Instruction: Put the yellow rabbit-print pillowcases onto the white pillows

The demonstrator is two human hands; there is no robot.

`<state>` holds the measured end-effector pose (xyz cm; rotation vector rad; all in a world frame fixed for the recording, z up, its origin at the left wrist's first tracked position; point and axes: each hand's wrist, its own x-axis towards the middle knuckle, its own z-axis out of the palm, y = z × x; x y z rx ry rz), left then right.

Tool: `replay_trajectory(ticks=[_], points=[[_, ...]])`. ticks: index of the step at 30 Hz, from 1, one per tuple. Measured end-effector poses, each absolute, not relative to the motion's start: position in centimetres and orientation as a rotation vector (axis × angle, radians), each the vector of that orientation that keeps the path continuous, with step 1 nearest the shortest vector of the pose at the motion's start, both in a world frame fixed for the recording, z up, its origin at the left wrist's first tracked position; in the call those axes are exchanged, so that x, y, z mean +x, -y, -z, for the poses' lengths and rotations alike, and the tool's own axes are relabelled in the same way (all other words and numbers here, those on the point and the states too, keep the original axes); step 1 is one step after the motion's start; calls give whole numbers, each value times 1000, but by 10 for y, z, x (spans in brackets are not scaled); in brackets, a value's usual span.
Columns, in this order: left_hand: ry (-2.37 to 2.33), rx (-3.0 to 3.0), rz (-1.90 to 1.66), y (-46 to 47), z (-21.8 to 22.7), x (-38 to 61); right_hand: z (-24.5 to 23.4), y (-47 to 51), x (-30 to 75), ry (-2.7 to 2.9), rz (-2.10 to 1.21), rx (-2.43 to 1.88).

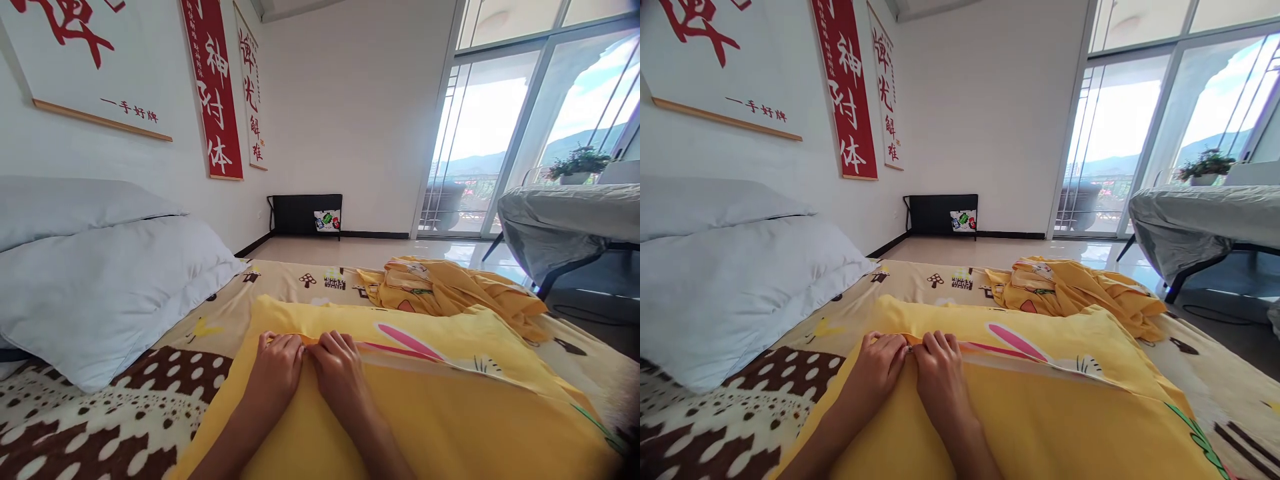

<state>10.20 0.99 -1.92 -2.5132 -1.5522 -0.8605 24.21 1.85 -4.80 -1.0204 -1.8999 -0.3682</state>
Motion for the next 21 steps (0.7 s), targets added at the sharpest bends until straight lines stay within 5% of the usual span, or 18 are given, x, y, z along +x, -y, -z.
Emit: replay_trajectory(ticks=[21], points=[[1801,-2408,877,-17,9,85,47,-17,242,1860,311,-1056]])
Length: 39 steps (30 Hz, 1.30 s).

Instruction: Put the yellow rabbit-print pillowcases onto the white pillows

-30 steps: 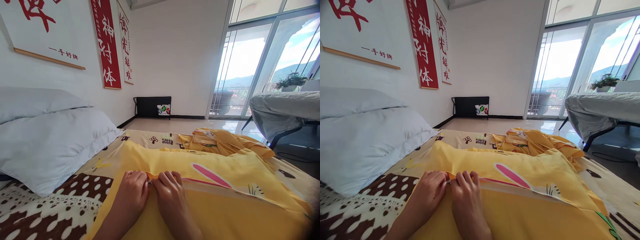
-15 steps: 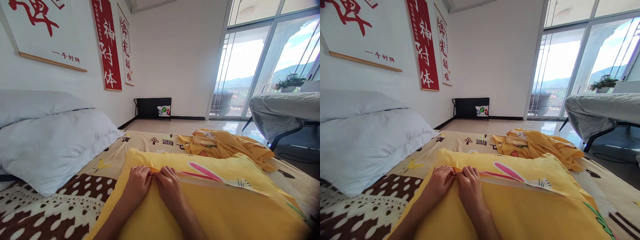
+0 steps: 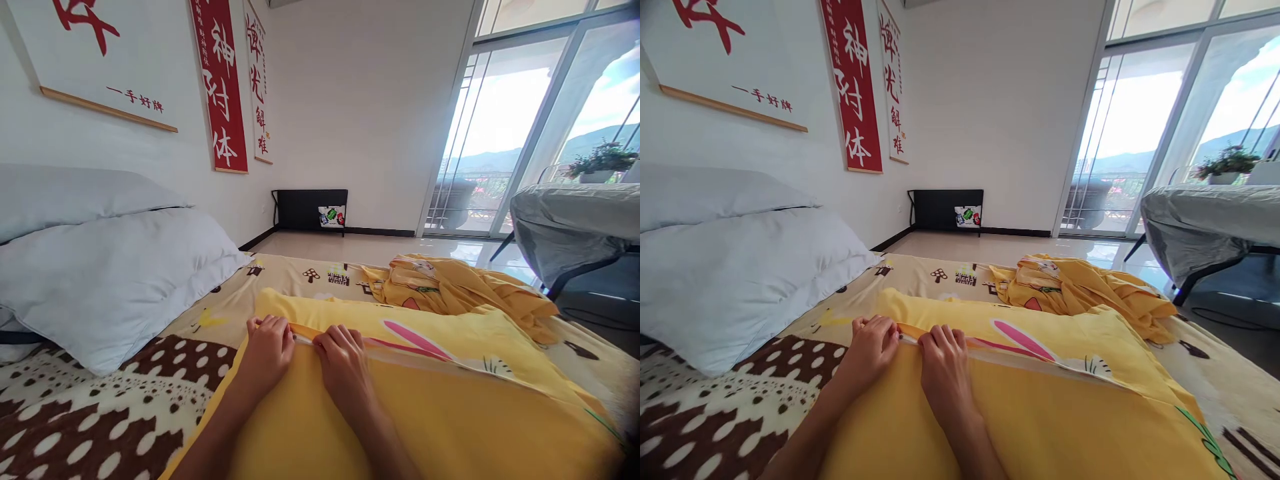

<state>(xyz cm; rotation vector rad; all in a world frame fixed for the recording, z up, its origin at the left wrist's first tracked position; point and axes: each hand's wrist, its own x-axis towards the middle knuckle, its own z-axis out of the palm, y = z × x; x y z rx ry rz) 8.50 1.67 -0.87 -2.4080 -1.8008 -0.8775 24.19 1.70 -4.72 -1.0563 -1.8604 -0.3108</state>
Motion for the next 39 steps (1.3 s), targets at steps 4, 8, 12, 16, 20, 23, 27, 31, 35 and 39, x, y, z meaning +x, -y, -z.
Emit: replay_trajectory(ticks=[4,8,12,16,20,23,27,31,35,39], points=[[1866,-2528,822,-16,1,72,47,-17,242,1852,301,-1042],[1981,-2382,712,-19,0,61,47,-16,242,1854,280,-1080],[2086,-2300,700,-26,-1,50,47,-16,243,1860,263,-1107],[2124,-2304,659,-31,-2,41,47,-16,243,1856,247,-1100],[2142,-2279,554,-36,2,31,47,-16,243,1855,245,-1096],[2122,-2274,472,-37,6,29,46,-16,243,1866,247,-1105],[2042,-2157,354,-31,8,36,46,-15,243,1877,239,-1112],[2031,-2080,346,-26,5,42,46,-15,242,1877,243,-1113],[2094,-2037,425,-27,2,41,46,-15,243,1881,243,-1127],[2037,-2237,599,-29,1,34,45,-17,244,1853,238,-1103]])
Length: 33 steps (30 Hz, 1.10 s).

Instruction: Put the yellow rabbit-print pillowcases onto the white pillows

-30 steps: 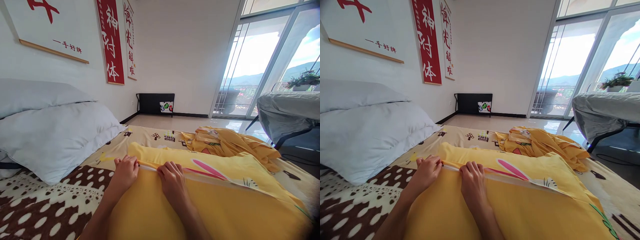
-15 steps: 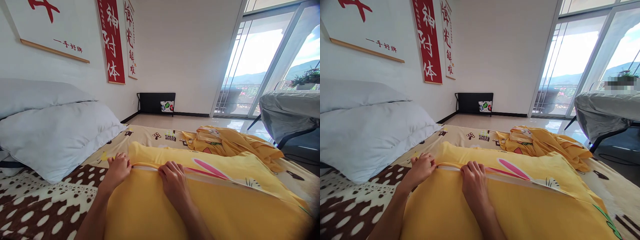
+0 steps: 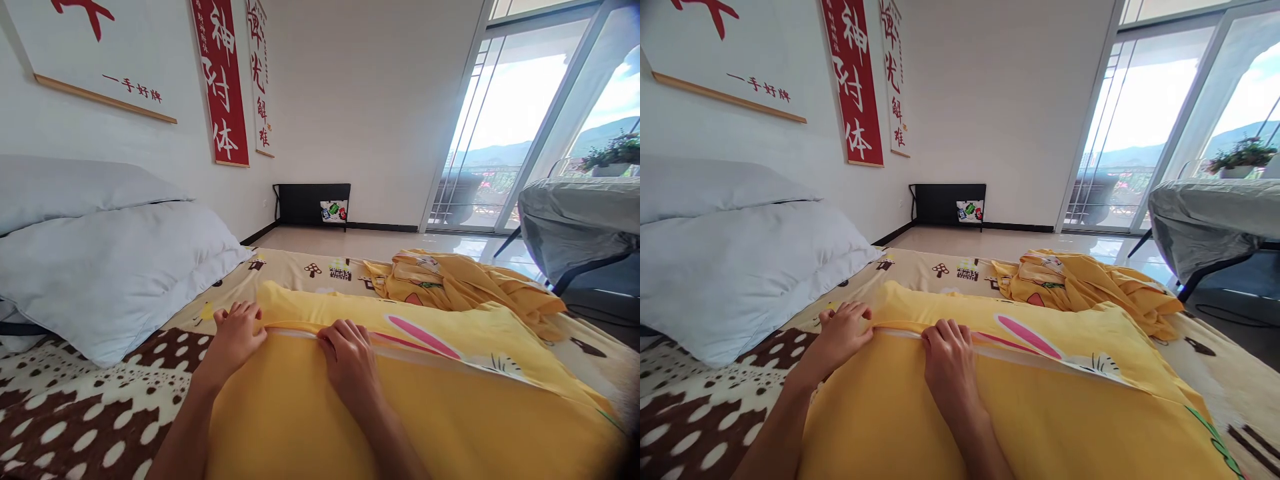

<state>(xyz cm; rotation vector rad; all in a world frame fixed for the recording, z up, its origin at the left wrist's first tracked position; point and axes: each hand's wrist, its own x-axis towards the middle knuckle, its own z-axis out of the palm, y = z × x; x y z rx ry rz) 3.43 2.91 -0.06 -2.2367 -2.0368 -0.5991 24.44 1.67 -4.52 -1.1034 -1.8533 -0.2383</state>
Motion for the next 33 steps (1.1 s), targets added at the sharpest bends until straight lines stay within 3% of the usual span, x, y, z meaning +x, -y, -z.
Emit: replay_trajectory(ticks=[10,16,33], points=[[1750,-2664,718,-39,5,33,39,-13,248,1724,331,-1215],[1551,-2459,663,-45,6,34,39,-13,254,1699,233,-1341],[2027,-2393,283,-41,12,39,40,-15,254,1717,190,-1298]])
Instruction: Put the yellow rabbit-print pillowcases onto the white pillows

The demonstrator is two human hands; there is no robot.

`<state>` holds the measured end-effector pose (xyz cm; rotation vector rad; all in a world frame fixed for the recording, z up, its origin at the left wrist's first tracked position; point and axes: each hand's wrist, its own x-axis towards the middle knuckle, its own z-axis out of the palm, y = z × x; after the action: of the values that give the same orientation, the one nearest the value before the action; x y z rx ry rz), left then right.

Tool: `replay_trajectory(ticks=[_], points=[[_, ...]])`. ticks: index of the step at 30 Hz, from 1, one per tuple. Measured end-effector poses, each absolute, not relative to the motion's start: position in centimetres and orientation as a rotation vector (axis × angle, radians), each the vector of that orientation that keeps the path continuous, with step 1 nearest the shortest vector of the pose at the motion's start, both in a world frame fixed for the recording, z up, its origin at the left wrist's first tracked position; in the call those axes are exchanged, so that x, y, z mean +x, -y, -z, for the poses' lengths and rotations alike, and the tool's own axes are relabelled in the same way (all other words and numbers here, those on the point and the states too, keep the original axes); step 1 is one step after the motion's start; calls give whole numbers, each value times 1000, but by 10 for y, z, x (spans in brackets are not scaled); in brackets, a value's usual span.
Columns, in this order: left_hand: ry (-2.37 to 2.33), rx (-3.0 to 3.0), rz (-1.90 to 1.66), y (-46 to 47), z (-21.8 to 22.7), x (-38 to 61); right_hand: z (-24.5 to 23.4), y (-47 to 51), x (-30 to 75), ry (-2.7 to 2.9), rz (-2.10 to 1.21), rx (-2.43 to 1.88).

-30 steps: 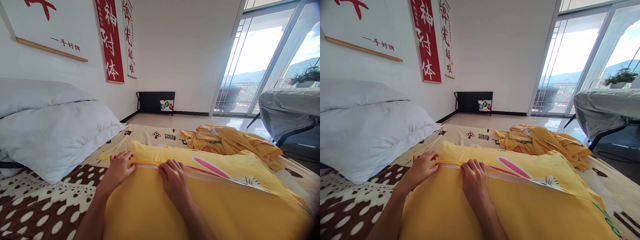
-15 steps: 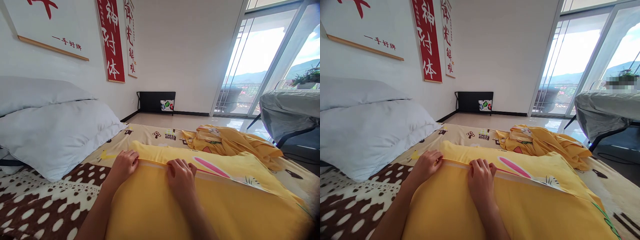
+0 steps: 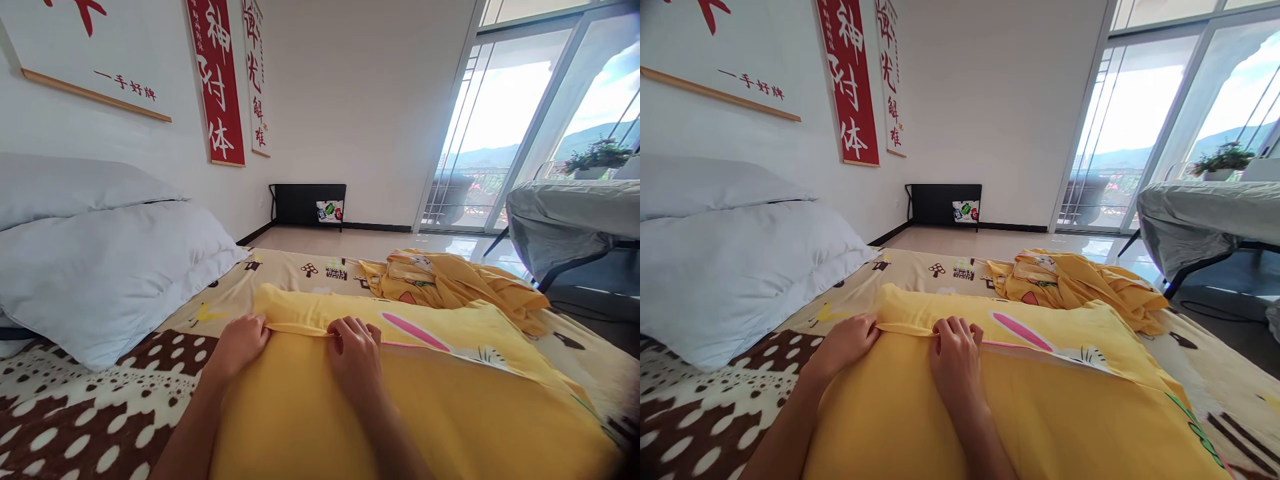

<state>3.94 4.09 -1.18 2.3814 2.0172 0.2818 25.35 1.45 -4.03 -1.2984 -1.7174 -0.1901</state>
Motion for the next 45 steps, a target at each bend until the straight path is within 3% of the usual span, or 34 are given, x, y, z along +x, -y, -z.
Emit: replay_trajectory(ticks=[9,17,24,33,45], points=[[-1974,2352,-216,-45,18,44,43,-15,249,1707,201,-1343],[-2083,2335,-285,-50,22,40,46,-7,259,1695,403,-1497],[-2074,2367,-395,-50,19,34,43,9,330,1782,608,-1653],[-1390,2436,-786,-62,29,29,54,19,458,1753,245,-1805],[-1378,2375,-590,-72,37,24,58,23,505,1543,121,-2082]])
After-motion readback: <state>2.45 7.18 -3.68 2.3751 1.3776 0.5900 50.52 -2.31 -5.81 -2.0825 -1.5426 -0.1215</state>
